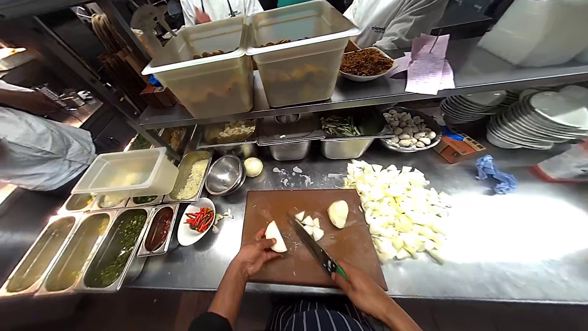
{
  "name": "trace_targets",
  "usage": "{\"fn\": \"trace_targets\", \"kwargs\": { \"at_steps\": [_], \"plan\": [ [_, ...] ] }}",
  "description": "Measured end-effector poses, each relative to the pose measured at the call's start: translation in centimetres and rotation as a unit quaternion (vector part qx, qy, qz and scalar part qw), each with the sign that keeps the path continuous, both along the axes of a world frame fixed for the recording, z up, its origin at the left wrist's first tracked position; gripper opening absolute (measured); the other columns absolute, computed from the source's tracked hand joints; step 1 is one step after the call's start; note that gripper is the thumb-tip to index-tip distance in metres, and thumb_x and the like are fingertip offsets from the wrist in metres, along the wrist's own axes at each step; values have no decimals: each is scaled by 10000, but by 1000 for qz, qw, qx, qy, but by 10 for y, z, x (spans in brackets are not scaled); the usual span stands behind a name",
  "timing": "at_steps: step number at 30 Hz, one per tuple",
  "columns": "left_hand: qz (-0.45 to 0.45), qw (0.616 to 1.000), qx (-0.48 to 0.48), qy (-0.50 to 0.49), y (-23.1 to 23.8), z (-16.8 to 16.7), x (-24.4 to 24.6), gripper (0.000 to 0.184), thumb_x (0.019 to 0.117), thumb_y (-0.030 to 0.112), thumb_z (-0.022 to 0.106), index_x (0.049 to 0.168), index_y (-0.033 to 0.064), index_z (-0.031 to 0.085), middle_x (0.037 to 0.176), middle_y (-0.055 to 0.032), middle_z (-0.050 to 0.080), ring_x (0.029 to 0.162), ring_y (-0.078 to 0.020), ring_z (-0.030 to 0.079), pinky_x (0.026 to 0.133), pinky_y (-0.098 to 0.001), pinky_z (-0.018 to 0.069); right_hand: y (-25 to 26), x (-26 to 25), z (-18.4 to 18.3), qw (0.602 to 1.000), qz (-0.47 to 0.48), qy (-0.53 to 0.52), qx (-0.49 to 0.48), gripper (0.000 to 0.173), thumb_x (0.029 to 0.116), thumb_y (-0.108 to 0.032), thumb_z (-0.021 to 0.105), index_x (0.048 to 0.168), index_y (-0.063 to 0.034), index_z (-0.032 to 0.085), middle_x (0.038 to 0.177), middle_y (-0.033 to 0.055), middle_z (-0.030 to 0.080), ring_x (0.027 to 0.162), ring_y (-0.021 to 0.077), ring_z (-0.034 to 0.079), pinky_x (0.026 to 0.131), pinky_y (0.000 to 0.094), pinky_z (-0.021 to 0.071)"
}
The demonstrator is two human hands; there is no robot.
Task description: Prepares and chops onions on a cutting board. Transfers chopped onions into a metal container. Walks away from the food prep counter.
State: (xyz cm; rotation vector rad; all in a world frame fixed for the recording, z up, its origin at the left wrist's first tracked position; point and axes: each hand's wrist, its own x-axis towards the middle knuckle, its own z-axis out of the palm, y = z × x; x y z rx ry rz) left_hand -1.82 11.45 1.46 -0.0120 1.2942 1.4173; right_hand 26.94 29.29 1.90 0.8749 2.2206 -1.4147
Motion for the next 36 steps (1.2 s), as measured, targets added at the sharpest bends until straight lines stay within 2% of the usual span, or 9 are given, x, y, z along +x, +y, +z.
{"fn": "trace_targets", "kwargs": {
  "at_steps": [3,6,13,23,27,30,32,34,36],
  "plan": [
    [95,995,19,-21,1,-7,31,450,947,-60,612,1373,-59,467,1221,-247,655,1067,-355,691,928,-509,596,-17,-33,6,991,-73,109,2,394,1054,-441,492,1250,-111,578,843,102,625,663,248,633,623,473,560],
    [120,993,-5,19,2,-9,41,394,954,-38,627,1331,-57,514,1169,-223,675,978,-308,708,848,-450,613,-31,-82,1,979,-73,185,43,389,1044,-437,498,1219,-101,589,807,74,627,682,219,637,652,449,555],
    [155,985,-18,68,-5,3,41,298,939,-15,663,1224,-68,592,1051,-204,710,855,-264,717,752,-399,616,-48,-130,-9,974,-8,211,80,381,1052,-422,475,1205,-92,592,814,71,646,720,207,660,690,429,567],
    [214,973,-61,54,-12,-3,41,252,931,-19,682,1167,-65,609,1036,-201,704,840,-260,713,722,-386,613,-46,-145,-19,973,20,200,116,376,1054,-408,462,1192,-86,597,783,86,646,712,231,667,691,441,561],
    [250,967,-38,13,-15,-12,38,451,929,-50,672,1338,-29,484,1215,-240,666,967,-333,720,805,-456,624,-27,-150,-36,978,-10,144,151,424,1060,-410,435,1301,-88,567,853,112,686,790,274,701,753,484,574],
    [188,973,-24,130,-18,-18,35,813,851,-108,699,1526,115,304,1371,-248,570,1038,-397,706,782,-528,644,-19,-138,-32,974,-30,161,154,396,1057,-423,444,1235,-97,580,773,79,652,702,237,673,680,450,563],
    [56,938,-89,330,-26,-23,35,777,858,28,733,1545,113,379,1443,-182,551,1122,-280,700,872,-429,647,-20,-119,-21,977,-5,159,144,394,1053,-431,451,1228,-104,586,779,79,650,702,240,669,675,457,563],
    [-77,832,-170,523,-38,-29,37,507,898,185,714,1386,96,613,1358,-166,610,1228,-266,620,1053,-422,526,-24,-97,-12,983,51,120,126,399,1057,-432,447,1246,-107,580,838,109,661,765,277,679,722,498,564],
    [-154,766,-219,585,-44,-28,42,347,917,271,700,1238,139,707,1276,-135,644,1188,-267,635,1039,-429,530,-29,-76,-11,983,96,75,135,362,1052,-421,447,1192,-117,585,846,118,666,794,302,689,726,518,561]
  ]
}}
